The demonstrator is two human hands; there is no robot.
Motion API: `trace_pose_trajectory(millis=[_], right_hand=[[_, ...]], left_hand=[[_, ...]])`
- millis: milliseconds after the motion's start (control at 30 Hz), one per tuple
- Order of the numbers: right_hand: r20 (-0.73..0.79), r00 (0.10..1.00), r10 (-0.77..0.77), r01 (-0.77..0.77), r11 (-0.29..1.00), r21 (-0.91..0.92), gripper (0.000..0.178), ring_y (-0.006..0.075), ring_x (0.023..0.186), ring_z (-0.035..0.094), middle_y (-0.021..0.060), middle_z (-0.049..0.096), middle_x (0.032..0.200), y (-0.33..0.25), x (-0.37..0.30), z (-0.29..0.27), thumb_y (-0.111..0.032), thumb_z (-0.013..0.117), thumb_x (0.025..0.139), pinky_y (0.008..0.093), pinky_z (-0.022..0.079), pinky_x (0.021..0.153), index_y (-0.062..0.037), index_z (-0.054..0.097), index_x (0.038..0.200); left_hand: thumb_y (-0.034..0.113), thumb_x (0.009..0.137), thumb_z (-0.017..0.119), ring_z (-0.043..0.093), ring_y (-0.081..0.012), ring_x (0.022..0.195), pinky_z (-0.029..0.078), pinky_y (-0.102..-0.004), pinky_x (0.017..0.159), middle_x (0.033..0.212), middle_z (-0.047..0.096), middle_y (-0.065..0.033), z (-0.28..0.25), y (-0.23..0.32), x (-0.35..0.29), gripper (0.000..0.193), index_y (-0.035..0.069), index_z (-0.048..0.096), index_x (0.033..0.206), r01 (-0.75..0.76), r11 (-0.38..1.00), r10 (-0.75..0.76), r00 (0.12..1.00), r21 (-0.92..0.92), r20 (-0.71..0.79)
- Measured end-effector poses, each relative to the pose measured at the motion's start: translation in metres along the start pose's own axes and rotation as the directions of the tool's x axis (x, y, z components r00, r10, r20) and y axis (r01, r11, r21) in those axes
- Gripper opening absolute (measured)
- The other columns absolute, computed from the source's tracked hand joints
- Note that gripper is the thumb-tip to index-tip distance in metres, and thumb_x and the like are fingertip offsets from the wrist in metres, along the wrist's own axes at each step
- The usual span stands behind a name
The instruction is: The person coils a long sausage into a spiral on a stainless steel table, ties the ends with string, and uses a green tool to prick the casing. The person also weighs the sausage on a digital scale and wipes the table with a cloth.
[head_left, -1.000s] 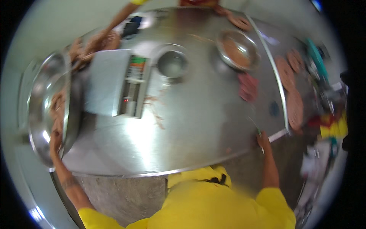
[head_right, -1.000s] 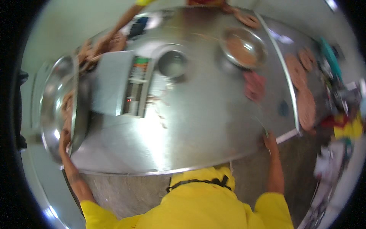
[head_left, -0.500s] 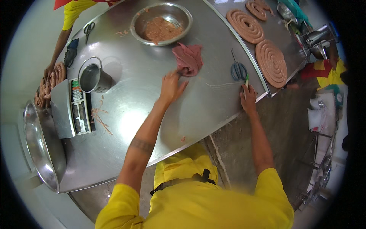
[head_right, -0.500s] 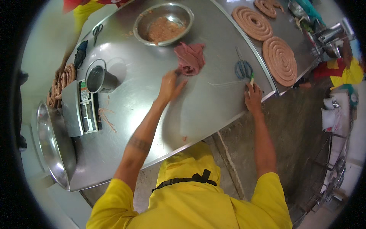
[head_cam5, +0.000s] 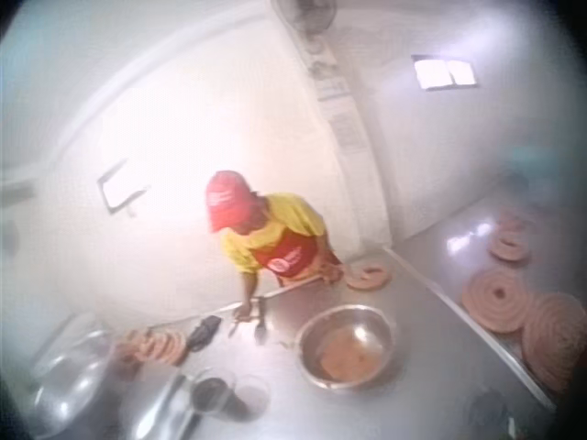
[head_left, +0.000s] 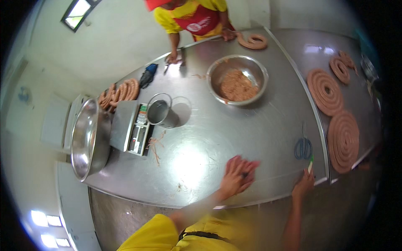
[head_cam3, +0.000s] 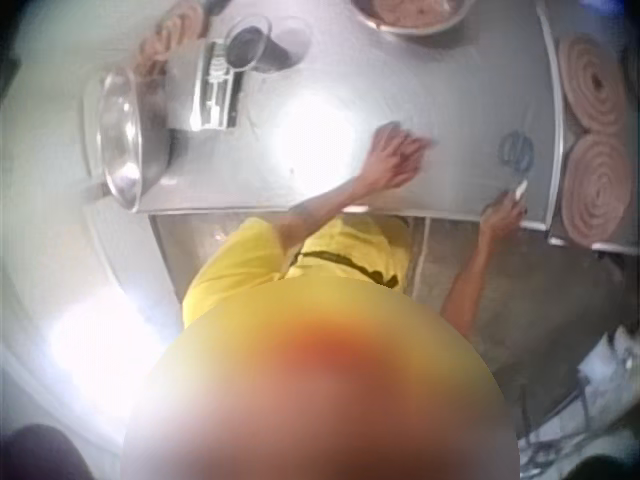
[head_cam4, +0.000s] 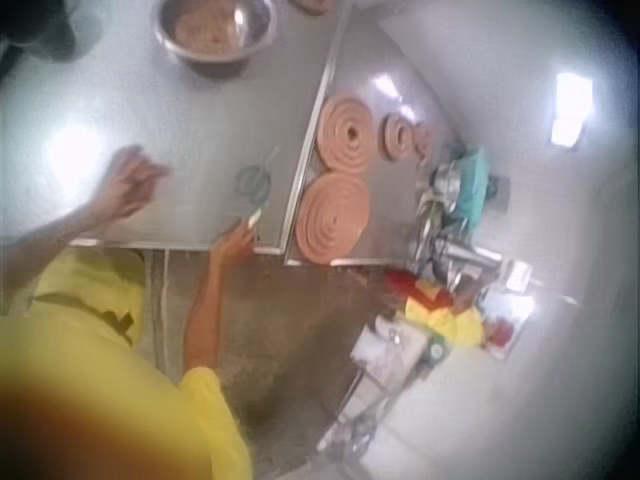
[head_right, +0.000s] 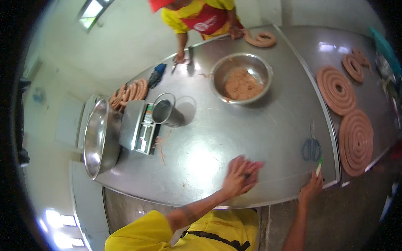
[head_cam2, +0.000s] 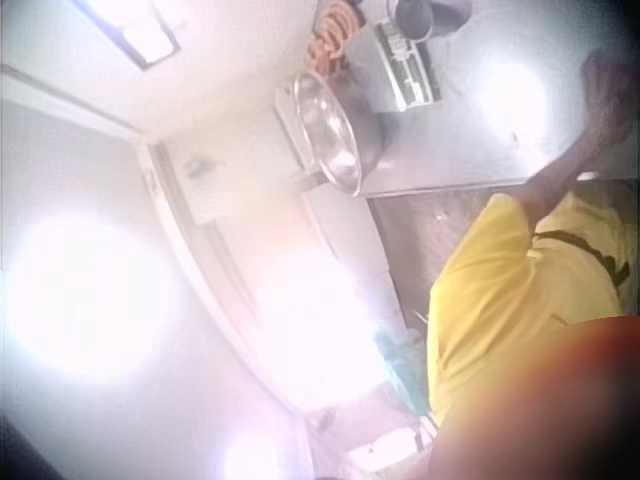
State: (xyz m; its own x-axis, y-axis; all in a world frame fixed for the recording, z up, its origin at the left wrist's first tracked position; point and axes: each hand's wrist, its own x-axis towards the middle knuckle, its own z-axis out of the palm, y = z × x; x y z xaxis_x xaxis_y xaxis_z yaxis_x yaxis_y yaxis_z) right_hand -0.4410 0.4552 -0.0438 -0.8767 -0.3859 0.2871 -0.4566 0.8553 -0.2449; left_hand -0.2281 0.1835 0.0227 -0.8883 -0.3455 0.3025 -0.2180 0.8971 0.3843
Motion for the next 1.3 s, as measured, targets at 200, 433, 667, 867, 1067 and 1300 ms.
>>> trace_pose_trajectory(millis=[200, 433, 667, 867, 1067, 1300], right_hand=[[0.073, 0.997, 0.005, -0.004, 1.0, -0.009, 0.045, 0.0411, 0.126, 0.047, 0.0189, 0.047, 0.143, 0.002, -0.005, -0.002, 0.003, 0.048, 0.091, 0.0532, 0.037, 0.102, -0.011, 0.055, 0.132], [0.027, 0.998, -0.054, 0.055, 0.998, -0.024, 0.048, 0.0417, 0.125, 0.048, 0.021, 0.048, 0.141, 0.004, -0.006, 0.002, 0.005, 0.048, 0.089, 0.0526, 0.038, 0.102, -0.0112, 0.055, 0.134], [0.122, 0.979, -0.163, 0.174, 0.981, -0.087, 0.046, 0.0415, 0.127, 0.047, 0.0214, 0.05, 0.14, 0.031, -0.007, 0.011, 0.0, 0.048, 0.091, 0.0522, 0.038, 0.104, -0.0126, 0.054, 0.135], [0.104, 0.987, -0.12, 0.134, 0.98, -0.145, 0.045, 0.04, 0.131, 0.044, 0.0198, 0.047, 0.142, 0.036, -0.008, 0.013, 0.0, 0.049, 0.091, 0.0515, 0.037, 0.105, -0.0119, 0.05, 0.135], [0.088, 0.994, -0.071, 0.083, 0.987, -0.138, 0.04, 0.0393, 0.131, 0.044, 0.0203, 0.047, 0.141, 0.036, -0.005, 0.02, -0.003, 0.052, 0.092, 0.052, 0.037, 0.104, -0.01, 0.051, 0.131], [0.057, 0.998, 0.027, -0.012, 0.966, -0.258, 0.034, 0.0347, 0.125, 0.05, 0.0184, 0.053, 0.132, -0.047, 0.022, 0.005, -0.015, 0.062, 0.092, 0.0498, 0.039, 0.104, -0.0104, 0.057, 0.126]], left_hand=[[0.001, 0.088, 0.055, 0.066, -0.0307, 0.087, 0.048, -0.0444, 0.09, 0.08, 0.065, -0.0067, -0.094, -0.172, -0.147, 0.017, 0.008, 0.055, 0.073, 0.454, 0.887, -0.415, 0.863, 0.081, -0.287], [0.012, 0.095, 0.049, 0.069, -0.0201, 0.085, 0.056, -0.0349, 0.068, 0.105, 0.069, -0.0157, -0.104, -0.114, -0.087, 0.022, 0.0, 0.065, 0.105, 0.667, 0.594, -0.699, 0.704, -0.45, 0.12], [0.003, 0.08, 0.065, 0.059, -0.0329, 0.116, 0.043, -0.0518, 0.102, 0.119, 0.064, -0.0074, 0.011, 0.039, -0.082, 0.028, 0.006, 0.065, 0.108, 0.149, 0.967, -0.169, 0.982, -0.208, -0.081], [0.005, 0.083, 0.065, 0.05, -0.0244, 0.075, 0.042, -0.0419, 0.081, 0.074, 0.054, -0.0021, -0.09, -0.103, -0.212, 0.016, 0.014, 0.055, 0.075, 0.408, 0.882, -0.449, 0.88, -0.234, -0.155], [0.018, 0.081, 0.067, 0.054, -0.0421, 0.117, 0.044, -0.0543, 0.098, 0.115, 0.059, -0.0195, -0.181, -0.221, -0.327, 0.036, 0.006, 0.062, 0.114, 0.716, 0.526, -0.649, 0.687, 0.458, -0.328], [0.015, 0.081, 0.06, 0.067, -0.0174, 0.092, 0.052, -0.0319, 0.08, 0.102, 0.073, -0.0144, -0.105, -0.229, -0.145, 0.037, 0.001, 0.069, 0.115, 0.366, 0.688, -0.606, 0.765, -0.627, -0.219]])
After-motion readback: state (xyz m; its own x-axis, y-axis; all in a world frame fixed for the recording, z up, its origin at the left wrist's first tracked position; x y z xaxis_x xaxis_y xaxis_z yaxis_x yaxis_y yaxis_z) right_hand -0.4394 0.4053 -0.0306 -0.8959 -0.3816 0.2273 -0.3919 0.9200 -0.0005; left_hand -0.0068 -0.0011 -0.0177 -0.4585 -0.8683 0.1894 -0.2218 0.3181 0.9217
